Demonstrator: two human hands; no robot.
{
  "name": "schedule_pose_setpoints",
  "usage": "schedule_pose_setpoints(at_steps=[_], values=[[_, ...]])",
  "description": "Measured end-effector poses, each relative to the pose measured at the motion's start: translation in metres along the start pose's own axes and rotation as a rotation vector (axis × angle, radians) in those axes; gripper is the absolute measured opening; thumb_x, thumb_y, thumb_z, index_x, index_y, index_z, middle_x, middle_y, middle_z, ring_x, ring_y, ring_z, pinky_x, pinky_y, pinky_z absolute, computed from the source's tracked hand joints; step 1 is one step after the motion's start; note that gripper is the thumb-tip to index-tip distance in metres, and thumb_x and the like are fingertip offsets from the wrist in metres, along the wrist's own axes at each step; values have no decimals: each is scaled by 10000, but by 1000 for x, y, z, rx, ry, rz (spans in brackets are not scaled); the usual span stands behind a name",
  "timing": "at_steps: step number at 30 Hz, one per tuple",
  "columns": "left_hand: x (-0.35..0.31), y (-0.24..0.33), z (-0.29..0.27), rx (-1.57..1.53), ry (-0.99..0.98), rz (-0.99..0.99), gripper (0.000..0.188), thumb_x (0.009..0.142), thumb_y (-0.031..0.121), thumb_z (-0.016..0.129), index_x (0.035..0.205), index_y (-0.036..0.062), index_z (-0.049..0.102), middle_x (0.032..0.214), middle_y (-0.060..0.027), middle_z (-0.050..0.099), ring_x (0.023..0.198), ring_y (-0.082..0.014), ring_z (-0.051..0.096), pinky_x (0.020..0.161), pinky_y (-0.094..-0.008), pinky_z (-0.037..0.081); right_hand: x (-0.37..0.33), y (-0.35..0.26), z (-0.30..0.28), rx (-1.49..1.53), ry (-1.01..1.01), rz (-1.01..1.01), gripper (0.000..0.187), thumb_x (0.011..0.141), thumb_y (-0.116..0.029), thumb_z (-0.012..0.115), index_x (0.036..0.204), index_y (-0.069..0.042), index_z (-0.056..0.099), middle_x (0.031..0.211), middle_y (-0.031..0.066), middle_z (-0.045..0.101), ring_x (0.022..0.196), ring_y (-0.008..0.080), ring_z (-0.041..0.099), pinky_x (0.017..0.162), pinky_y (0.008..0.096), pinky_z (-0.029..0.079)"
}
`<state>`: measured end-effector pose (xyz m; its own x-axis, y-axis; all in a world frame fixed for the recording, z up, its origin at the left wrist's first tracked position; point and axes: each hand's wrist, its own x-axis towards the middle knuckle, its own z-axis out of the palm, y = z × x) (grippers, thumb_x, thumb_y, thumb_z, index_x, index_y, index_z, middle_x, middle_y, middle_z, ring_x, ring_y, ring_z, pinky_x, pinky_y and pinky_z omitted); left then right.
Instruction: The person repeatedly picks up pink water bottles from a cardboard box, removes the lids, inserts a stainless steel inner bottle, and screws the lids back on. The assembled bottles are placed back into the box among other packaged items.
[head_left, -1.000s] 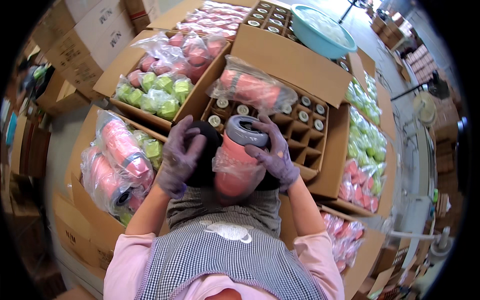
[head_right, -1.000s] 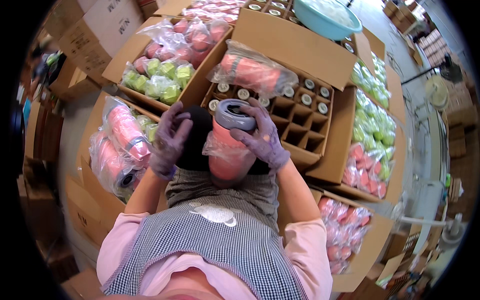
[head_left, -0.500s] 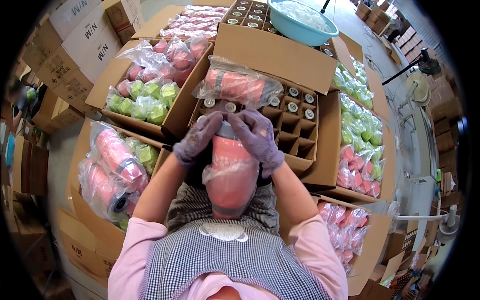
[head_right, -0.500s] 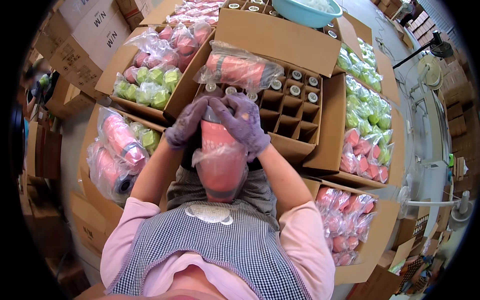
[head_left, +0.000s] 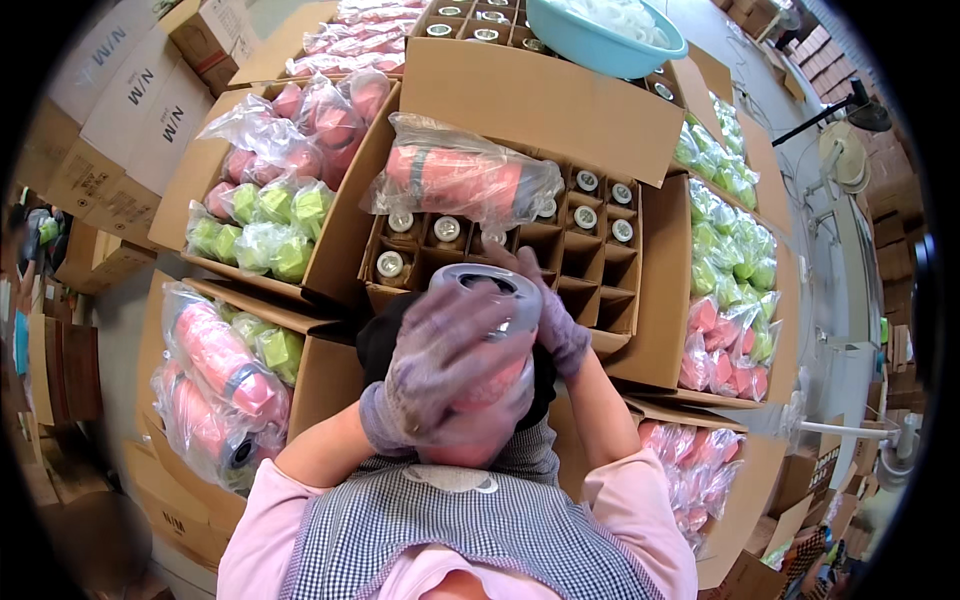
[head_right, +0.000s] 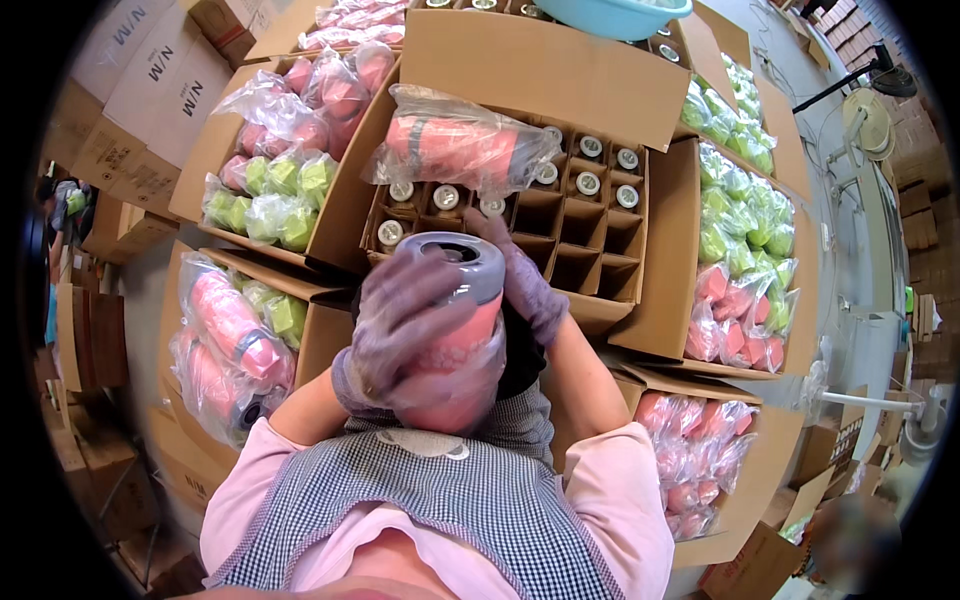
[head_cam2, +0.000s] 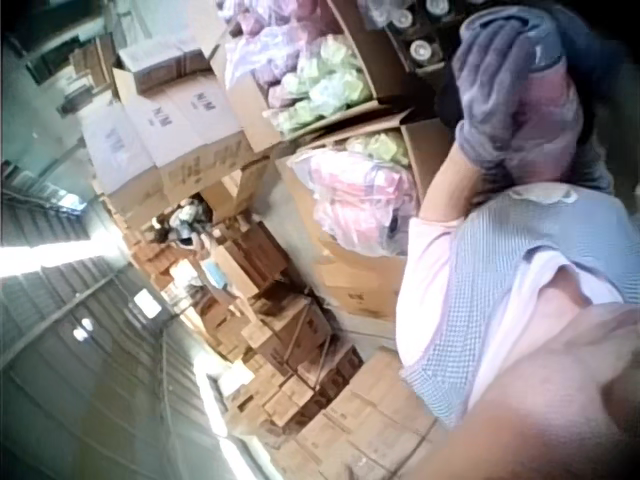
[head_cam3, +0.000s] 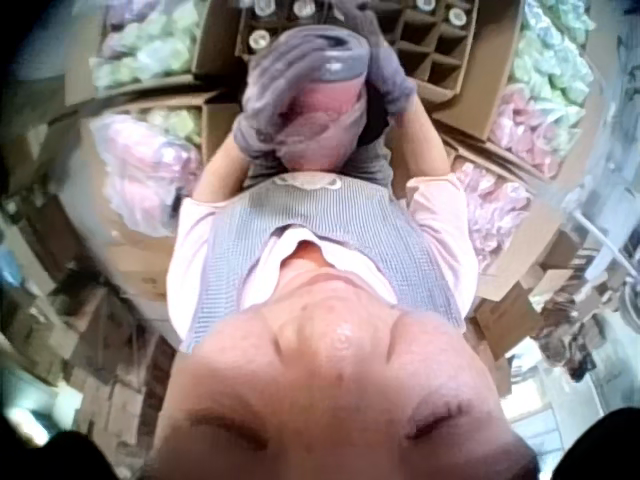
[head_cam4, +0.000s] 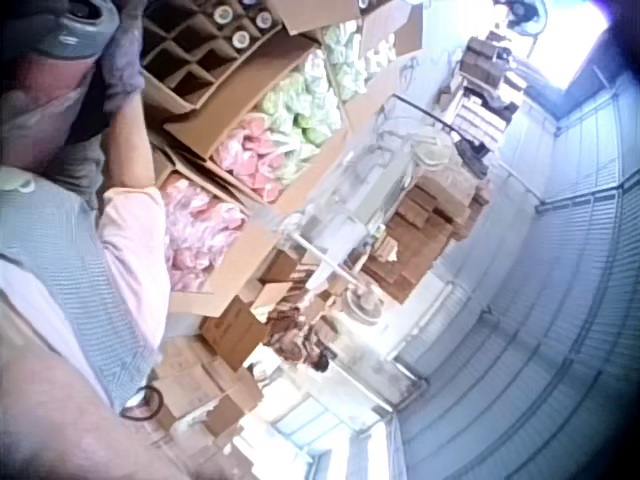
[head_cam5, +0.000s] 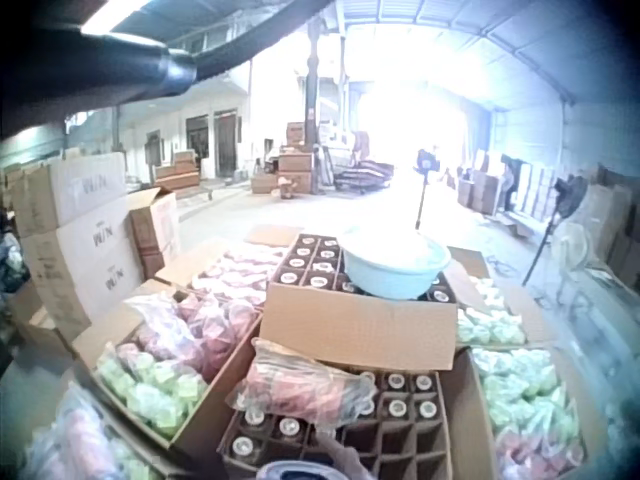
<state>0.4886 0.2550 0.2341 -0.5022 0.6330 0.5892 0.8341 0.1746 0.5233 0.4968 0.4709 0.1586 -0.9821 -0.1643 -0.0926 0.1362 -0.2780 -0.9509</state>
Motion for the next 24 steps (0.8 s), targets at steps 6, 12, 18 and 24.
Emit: schedule_pose_setpoints(at_steps=[6, 12, 18, 24], values=[[-6, -28, 9, -404, 95, -181, 825, 878, 500, 650, 1453, -42, 411, 1502, -270, 403, 1374, -441, 421, 1165, -493, 298, 4, -46, 13, -845, -58, -411, 613, 1072, -431, 227, 1544, -54, 330, 1579, 155, 375, 1499, 290, 270, 1227, 426, 168], [2, -20, 1, -395, 183, -275, 608, 951, 378, 557, 1361, -69, 516, 1460, -267, 462, 1399, -417, 410, 1181, -467, 273, -5, -48, 15, -512, -67, -505, 915, 976, -702, 259, 1595, -36, 152, 1659, 165, 172, 1523, 308, 201, 1239, 421, 142], [14, -30, 2, -312, 19, -308, 611, 935, 371, 553, 1387, -36, 499, 1379, -248, 525, 1319, -406, 493, 1146, -446, 331, -7, -33, 23, 70, 11, -529, 935, 968, -743, 221, 1591, -45, 200, 1648, 168, 207, 1519, 307, 215, 1224, 412, 177], [19, -40, -4, -353, 208, -342, 647, 899, 440, 647, 1289, -70, 565, 1408, -229, 502, 1321, -343, 491, 1139, -408, 339, 14, -38, 14, -60, 164, -145, 681, 1059, -453, 400, 1574, -41, 227, 1534, 225, 367, 1364, 314, 437, 1141, 404, 362]])
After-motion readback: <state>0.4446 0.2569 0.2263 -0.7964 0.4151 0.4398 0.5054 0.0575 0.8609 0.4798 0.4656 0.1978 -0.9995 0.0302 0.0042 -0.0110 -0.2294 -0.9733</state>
